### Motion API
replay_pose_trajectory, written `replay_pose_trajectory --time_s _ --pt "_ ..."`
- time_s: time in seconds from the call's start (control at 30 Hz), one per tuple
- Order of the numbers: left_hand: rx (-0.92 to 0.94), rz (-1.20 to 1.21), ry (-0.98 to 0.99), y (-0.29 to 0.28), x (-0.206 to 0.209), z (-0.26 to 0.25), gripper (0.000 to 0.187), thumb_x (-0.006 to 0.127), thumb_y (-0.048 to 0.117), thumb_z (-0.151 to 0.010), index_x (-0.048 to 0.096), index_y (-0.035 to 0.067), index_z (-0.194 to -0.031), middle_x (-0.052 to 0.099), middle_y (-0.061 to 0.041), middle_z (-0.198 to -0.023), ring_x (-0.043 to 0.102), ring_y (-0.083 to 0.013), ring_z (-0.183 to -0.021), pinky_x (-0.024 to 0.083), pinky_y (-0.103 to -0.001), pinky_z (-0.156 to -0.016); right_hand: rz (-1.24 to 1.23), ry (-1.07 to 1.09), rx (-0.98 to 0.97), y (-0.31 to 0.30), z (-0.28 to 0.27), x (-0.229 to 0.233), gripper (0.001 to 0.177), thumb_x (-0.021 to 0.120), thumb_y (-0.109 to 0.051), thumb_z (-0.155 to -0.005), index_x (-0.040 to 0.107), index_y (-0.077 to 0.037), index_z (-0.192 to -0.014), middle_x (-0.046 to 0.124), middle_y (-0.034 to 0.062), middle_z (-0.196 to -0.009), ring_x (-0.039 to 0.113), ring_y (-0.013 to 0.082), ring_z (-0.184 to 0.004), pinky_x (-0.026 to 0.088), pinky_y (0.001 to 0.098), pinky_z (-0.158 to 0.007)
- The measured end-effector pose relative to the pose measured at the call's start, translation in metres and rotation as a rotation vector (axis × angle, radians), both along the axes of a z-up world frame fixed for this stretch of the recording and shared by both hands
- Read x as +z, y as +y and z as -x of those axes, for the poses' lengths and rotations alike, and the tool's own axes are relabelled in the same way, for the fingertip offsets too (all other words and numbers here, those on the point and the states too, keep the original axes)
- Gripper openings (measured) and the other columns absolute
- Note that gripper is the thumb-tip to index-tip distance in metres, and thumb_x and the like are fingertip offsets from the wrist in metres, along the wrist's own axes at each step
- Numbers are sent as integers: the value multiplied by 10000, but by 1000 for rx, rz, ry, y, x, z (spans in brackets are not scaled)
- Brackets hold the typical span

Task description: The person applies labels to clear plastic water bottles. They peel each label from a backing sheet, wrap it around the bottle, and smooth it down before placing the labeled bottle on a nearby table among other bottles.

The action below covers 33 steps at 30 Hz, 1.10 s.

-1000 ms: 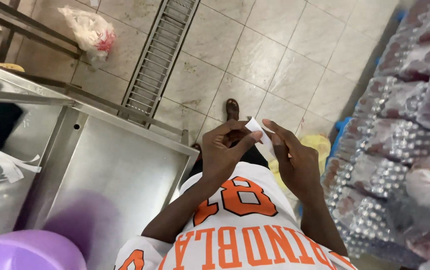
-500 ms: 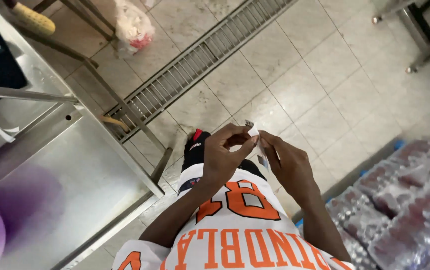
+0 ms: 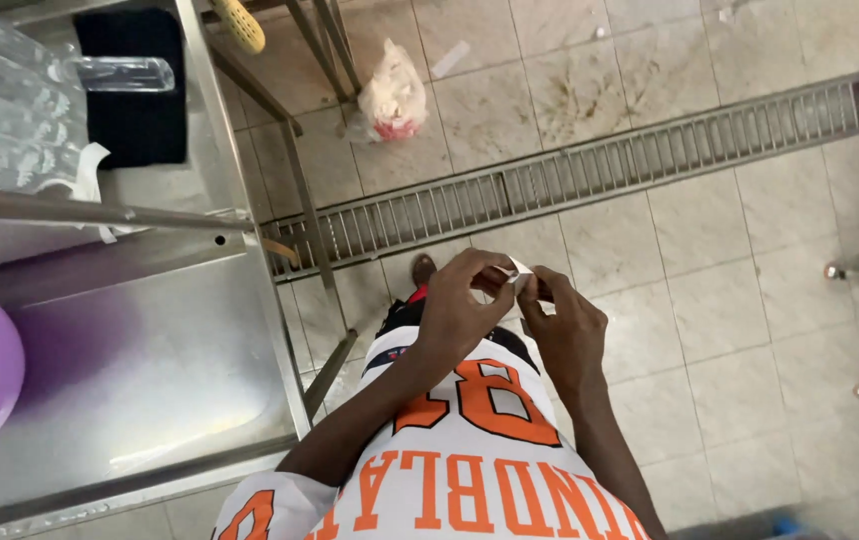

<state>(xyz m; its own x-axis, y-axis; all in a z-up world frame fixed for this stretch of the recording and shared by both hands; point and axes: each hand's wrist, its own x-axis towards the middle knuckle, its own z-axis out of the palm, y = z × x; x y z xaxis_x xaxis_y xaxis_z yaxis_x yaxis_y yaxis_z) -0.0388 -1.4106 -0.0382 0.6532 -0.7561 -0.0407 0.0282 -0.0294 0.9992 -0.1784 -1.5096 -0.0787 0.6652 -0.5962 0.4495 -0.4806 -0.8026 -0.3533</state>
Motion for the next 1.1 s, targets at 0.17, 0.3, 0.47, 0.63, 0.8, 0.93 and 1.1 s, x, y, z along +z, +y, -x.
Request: replay_pose_trajectory --time_s 0.17,0.3,0.47,0.63,0.8,0.93,1.1 --pt "135 -43 21 -27 -6 -63 279 756 55 -962 744 -33 -1227 706 -226 -982 782 -352 -910 689 -415 -814 -177 -41 -3 -40 -83 -12 63 772 -158 -1000 768 -154 -1063 823 -31 -831 815 147 -765 649 328 -721" --pt "290 -46 225 -46 -27 -102 328 747 79 -987 774 22 -1309 725 -181 -1055 725 -198 -942 656 -379 -857 -412 21 131 -75 -148 -3 78 735 -155 -1010 746 -127 -1082 827 62 -862 822 263 -809 646 415 -742" --pt "479 -112 116 -72 -44 -174 319 768 123 -1016 786 -6 -1306 701 -211 -965 750 -246 -907 624 -389 -793 -520 41 476 -116 -244 1 279 758 -179 -1050 734 -8 -1268 809 215 -1003 809 402 -917 661 474 -713" --pt "710 -30 100 -116 -62 -245 239 796 172 -1044 804 -38 -1157 727 -240 -888 817 -295 -868 641 -427 -786 -492 -72 593 -189 -349 -33 124 749 -149 -1067 767 -29 -1092 795 144 -903 812 313 -821 661 411 -695" --pt "1018 193 394 -141 -47 -315 205 784 154 -1026 795 -47 -1064 760 -179 -804 779 -234 -787 642 -411 -786 -992 -43 649 -228 -453 15 110 686 -102 -1040 701 -2 -996 768 163 -751 767 234 -618 667 404 -601" --pt "1300 263 473 -135 -120 -329 233 791 189 -1040 789 -43 -1046 783 -178 -861 733 -170 -867 614 -429 -950 -1456 202 636 -240 -493 8 139 666 -83 -1023 568 -9 -959 713 201 -771 737 255 -650 671 432 -595" --pt "1504 301 485 -113 -85 -356 315 789 284 -1067 766 -15 -1164 797 -160 -959 753 -178 -939 574 -403 -987 -1583 550 766 -246 -531 -41 102 675 -117 -1005 621 -33 -983 706 194 -746 714 252 -604 616 385 -515"
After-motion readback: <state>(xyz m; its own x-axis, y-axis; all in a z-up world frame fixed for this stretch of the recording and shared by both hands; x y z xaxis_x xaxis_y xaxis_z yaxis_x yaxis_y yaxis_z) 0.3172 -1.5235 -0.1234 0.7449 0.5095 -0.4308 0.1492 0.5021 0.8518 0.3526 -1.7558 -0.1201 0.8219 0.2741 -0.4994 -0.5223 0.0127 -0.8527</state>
